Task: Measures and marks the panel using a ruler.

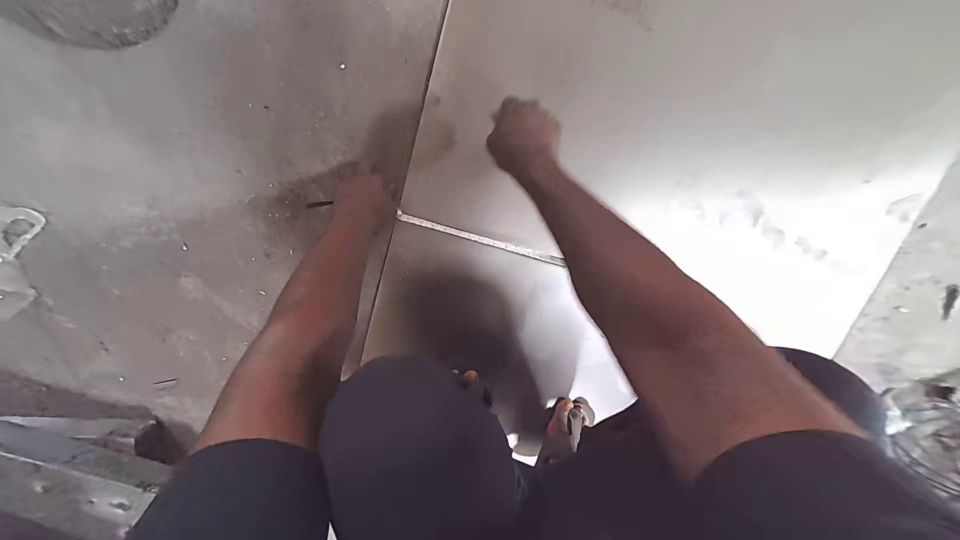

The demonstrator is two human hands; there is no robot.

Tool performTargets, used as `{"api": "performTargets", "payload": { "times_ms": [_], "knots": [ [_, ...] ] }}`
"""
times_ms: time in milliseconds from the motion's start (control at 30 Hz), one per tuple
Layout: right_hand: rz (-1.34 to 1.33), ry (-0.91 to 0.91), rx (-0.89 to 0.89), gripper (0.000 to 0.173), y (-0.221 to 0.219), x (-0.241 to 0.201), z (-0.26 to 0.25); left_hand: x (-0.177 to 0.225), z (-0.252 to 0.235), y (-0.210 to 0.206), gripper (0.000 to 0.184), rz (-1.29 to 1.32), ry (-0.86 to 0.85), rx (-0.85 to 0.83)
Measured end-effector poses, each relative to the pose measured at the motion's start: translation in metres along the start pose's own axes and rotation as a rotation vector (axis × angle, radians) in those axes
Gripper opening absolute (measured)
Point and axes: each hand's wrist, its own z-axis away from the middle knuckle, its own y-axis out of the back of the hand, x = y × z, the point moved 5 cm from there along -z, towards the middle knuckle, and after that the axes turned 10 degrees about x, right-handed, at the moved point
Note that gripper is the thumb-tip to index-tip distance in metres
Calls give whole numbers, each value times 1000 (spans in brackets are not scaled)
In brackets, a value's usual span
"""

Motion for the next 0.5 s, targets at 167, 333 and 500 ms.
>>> {"api": "performTargets", "payload": {
  "times_ms": [167,333,500],
  "knots": [
    [221,151,-69,49,70,130,17,6,4,1,49,-27,-28,-73],
    [211,16,-237,48,44,327,110,6,-4,-6,49,-59,-30,-147],
    [128,-335,-549,48,-17,394,250,6,-6,-7,44,-63,-26,-139]
  ]
}}
